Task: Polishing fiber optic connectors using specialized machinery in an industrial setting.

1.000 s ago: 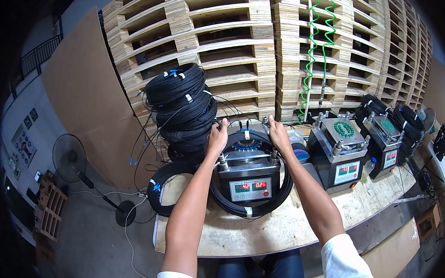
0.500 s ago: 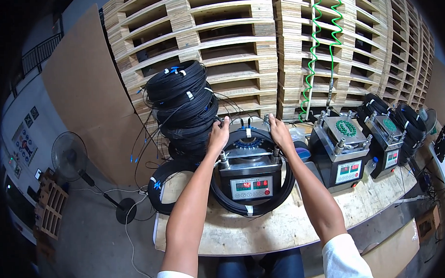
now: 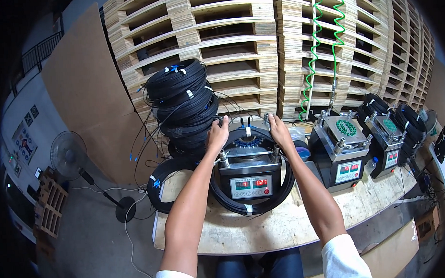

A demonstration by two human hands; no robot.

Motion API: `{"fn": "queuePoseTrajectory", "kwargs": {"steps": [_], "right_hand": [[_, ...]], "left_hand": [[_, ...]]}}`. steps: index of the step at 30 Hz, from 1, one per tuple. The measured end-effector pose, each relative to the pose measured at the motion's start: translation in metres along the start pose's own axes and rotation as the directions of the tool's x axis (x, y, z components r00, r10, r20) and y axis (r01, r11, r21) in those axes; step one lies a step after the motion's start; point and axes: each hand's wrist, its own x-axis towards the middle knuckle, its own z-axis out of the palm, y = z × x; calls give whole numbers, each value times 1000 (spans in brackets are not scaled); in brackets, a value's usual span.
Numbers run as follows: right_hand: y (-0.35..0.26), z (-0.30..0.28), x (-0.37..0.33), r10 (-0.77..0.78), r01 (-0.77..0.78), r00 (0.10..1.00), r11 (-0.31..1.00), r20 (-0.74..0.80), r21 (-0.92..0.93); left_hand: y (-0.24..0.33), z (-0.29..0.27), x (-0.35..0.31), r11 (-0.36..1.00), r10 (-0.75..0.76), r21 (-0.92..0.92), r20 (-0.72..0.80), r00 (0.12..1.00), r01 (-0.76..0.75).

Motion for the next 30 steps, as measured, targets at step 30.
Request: {"fn": "queuePoseTrajectory", "kwargs": {"steps": [30], "right_hand": [[0, 3, -1, -26, 23, 999, 998, -40, -58]], "left_hand": [[-2, 0, 3, 999, -44, -28, 67, 997, 46]]}}
